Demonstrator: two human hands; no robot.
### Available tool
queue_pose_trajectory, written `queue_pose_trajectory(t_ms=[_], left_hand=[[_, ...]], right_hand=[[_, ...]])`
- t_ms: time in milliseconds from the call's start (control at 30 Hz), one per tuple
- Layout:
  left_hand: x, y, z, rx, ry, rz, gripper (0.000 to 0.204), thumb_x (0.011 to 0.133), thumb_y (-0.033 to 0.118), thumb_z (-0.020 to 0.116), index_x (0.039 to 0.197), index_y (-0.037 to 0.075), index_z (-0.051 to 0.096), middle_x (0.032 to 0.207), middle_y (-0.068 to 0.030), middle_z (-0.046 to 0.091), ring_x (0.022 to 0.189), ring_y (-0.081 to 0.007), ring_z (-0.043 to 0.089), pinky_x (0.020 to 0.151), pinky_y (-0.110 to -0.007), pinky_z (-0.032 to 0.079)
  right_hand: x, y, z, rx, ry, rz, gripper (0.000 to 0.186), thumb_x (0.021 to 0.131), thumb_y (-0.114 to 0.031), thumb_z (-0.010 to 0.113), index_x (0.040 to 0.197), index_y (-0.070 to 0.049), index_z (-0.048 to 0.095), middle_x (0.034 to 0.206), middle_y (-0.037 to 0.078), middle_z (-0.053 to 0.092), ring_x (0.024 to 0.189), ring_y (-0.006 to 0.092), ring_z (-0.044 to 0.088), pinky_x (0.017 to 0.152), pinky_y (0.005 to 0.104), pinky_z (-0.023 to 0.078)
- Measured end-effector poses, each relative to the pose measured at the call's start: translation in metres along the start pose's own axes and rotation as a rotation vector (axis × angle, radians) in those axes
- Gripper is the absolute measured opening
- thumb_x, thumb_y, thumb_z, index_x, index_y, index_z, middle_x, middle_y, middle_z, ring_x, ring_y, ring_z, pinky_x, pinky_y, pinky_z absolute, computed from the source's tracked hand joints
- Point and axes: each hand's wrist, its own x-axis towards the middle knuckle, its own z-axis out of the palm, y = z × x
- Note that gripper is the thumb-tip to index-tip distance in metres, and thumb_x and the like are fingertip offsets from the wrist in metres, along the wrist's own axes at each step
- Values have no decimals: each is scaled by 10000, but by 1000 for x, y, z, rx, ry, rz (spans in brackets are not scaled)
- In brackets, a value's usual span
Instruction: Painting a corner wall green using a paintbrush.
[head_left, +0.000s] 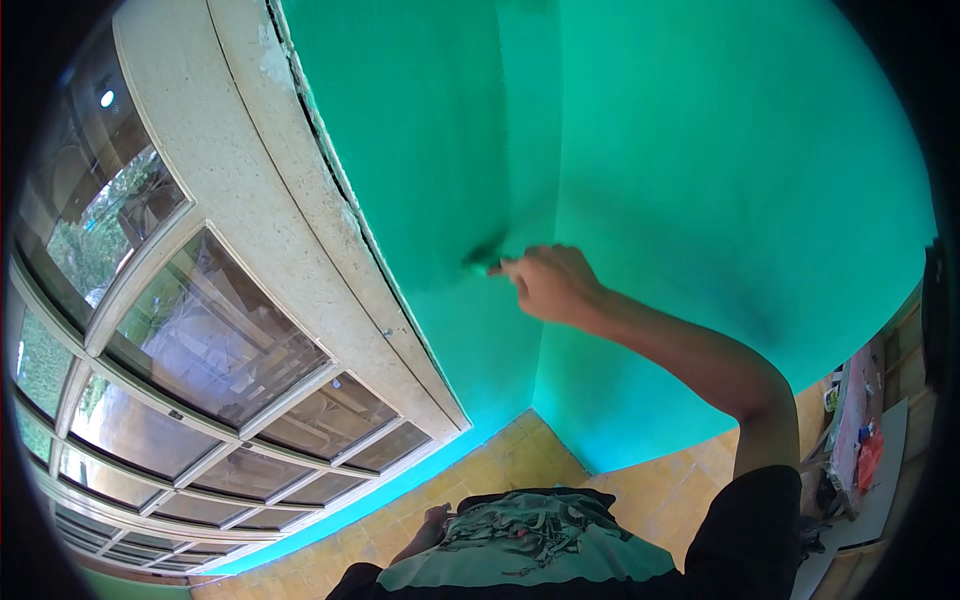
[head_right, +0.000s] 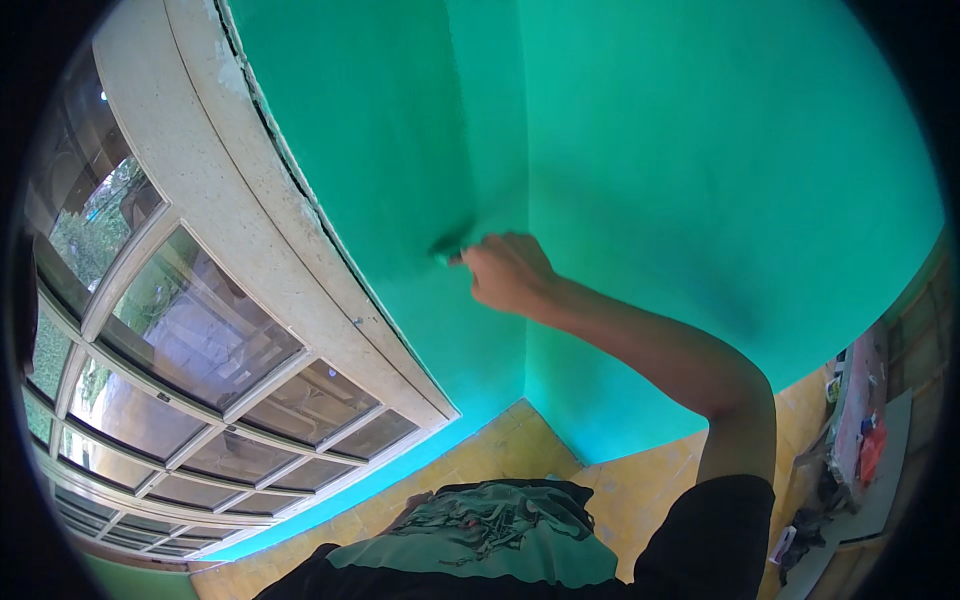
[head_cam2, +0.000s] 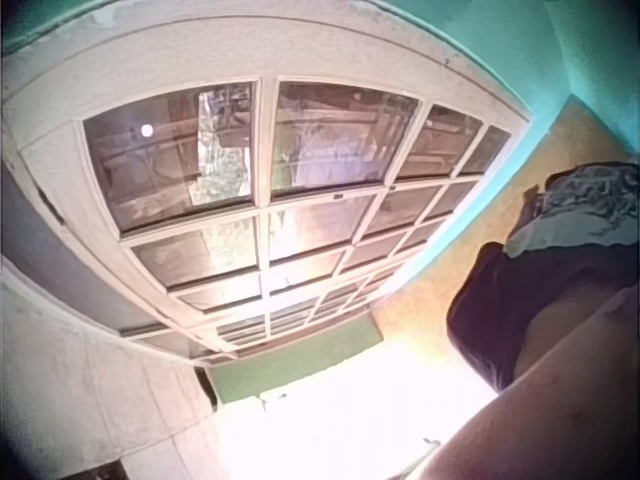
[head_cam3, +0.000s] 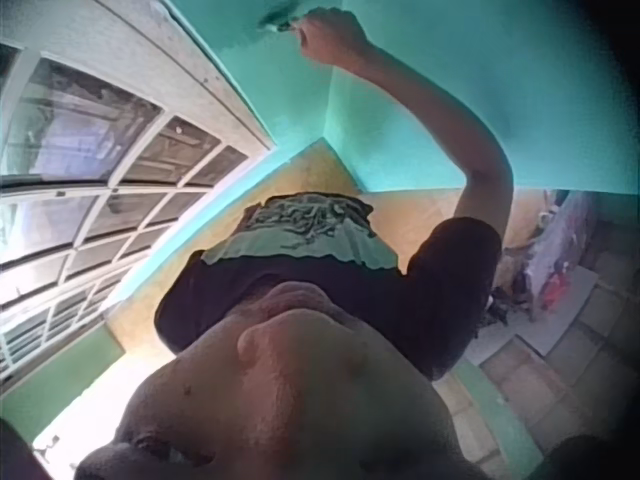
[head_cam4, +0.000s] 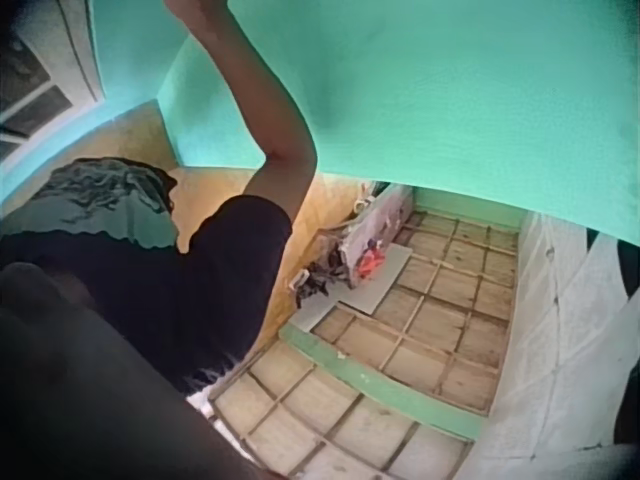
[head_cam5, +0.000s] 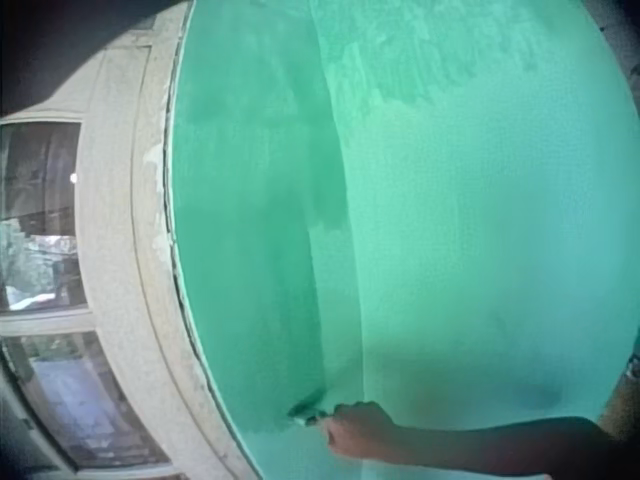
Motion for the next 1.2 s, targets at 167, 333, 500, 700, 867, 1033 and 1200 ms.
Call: queue_pose_trajectory(t_ms=[167,333,500,700,867,1033,1200], left_hand=[[5,6,-10,66,-53,45,257,926,197,556,1073,-9,603,1014,-191,661,918,-316,682,714,-383,554],[-4,4,-22,73,-36,10,263,927,223,560,1077,12,604,1012,-181,667,900,-301,679,707,-383,542],[-16,-1,-37,106,-21,-8,270,927,250,564,1082,33,604,1010,-171,674,882,-287,675,700,-383,529],[-25,-13,-62,124,-11,-9,278,928,283,569,1088,59,604,1007,-159,682,860,-269,672,692,-382,514],[-52,-11,-89,167,16,-78,284,928,310,574,1093,80,604,1004,-149,688,842,-255,669,685,-382,501],[-65,20,-83,172,43,-74,290,928,331,577,1097,97,605,1003,-141,693,827,-243,666,680,-382,491],[-82,12,-79,202,57,-62,272,927,341,587,1066,109,615,952,-131,699,800,-230,671,659,-378,484]], right_hand=[[44,-15,-124,-42,491,14,108,698,-106,598,740,-78,693,721,159,663,692,380,637,640,490,505],[51,-29,-224,-239,909,-76,183,826,-159,593,975,-133,696,706,146,634,638,344,599,563,414,463],[62,1,-148,-46,891,48,201,877,-142,566,1041,-111,677,704,181,608,603,368,581,522,404,446],[-1,-15,28,176,673,186,160,889,-111,565,1004,-82,672,707,176,621,611,358,608,521,419,469],[-69,-19,143,224,67,452,190,859,-283,599,869,-131,714,692,147,636,672,350,626,629,462,495],[-154,-51,224,555,-106,560,254,839,-315,622,855,-90,738,668,147,651,616,283,633,595,406,488],[-235,-104,265,960,-13,779,310,890,-311,621,879,-12,704,551,45,562,450,123,517,423,304,383]])
